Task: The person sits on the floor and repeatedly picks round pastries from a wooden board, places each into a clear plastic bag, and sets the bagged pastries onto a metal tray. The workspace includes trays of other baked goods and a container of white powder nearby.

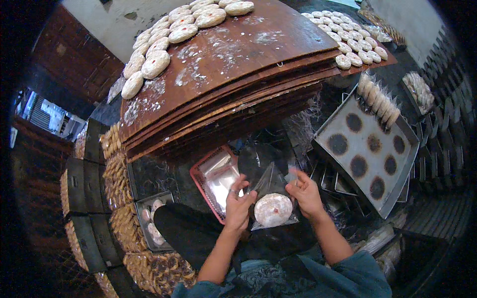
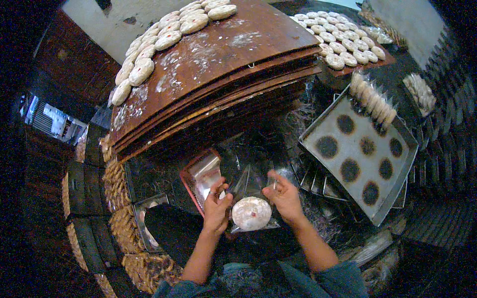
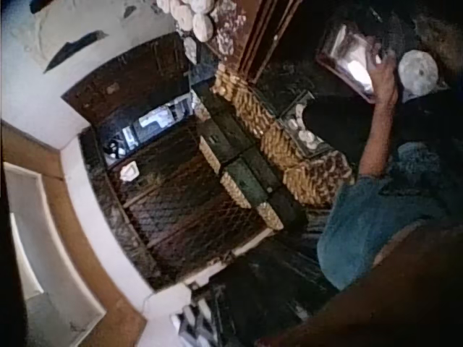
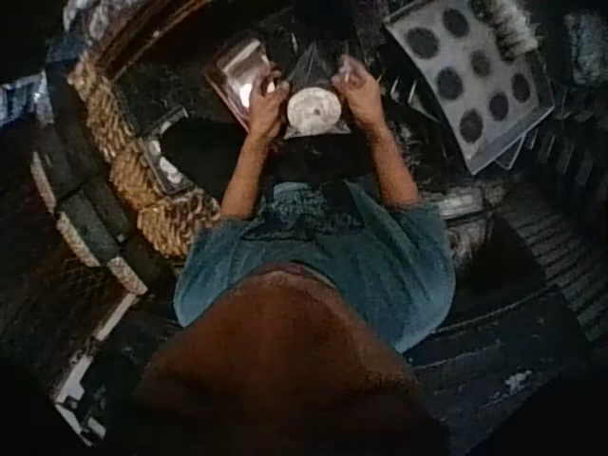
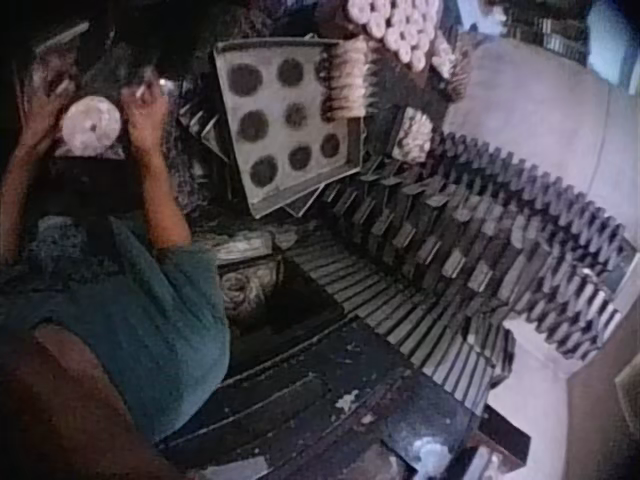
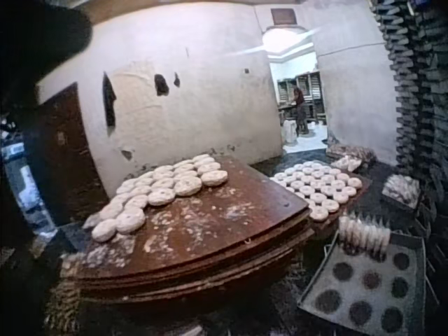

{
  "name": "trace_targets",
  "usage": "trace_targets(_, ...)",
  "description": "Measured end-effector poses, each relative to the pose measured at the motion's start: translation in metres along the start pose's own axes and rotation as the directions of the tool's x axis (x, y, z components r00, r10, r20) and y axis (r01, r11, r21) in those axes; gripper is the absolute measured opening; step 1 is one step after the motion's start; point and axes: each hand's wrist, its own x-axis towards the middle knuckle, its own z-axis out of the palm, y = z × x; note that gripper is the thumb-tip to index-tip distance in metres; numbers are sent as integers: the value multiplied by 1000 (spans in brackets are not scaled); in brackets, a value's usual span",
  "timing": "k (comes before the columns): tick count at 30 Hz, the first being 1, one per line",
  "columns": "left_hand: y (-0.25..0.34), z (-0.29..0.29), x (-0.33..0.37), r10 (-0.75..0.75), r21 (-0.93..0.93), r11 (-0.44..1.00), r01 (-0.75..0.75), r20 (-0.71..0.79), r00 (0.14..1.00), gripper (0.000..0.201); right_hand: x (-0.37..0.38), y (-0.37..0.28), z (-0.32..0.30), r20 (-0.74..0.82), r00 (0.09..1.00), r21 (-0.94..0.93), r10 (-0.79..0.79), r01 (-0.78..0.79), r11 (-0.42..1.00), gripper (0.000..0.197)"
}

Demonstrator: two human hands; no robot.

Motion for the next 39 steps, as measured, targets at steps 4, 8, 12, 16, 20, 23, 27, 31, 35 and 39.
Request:
trace_targets(4,27,-5,4,-56,25,998,54,71,996,6,6,-44,-5,174,945,-470,-278,328,820,17)
trace_targets(8,45,-1,-17,323,444,836,-324,80,943,19,-11,-46,3,158,925,-529,-345,375,761,14)
trace_targets(12,-18,-22,-32,467,608,720,-335,-67,882,16,-28,24,2,77,864,-698,-498,404,591,9)
trace_targets(16,-18,-1,-18,324,244,936,-253,-318,891,20,-26,19,18,-2,743,-791,-669,408,456,15)
trace_targets(20,-45,-12,-25,55,-76,992,-100,-452,891,20,-26,38,17,1,785,-770,-620,396,500,18)
trace_targets(23,-53,-19,-25,-57,-239,970,-44,-402,914,18,-27,40,14,-7,813,-766,-583,371,526,8)
trace_targets(27,-48,-22,-30,-126,-236,971,38,-374,919,12,-26,13,24,278,681,-872,-678,475,120,28)
trace_targets(31,-42,-21,-32,-169,-272,960,72,-355,919,13,-24,-3,10,458,767,-868,-450,495,-40,42)
trace_targets(35,-50,-27,-33,-172,-306,949,77,-296,939,14,-23,33,-11,131,948,-602,-291,310,736,37)
trace_targets(39,-26,12,-48,-163,-360,932,32,-341,926,14,-33,30,-9,232,970,362,-66,-23,932,63)
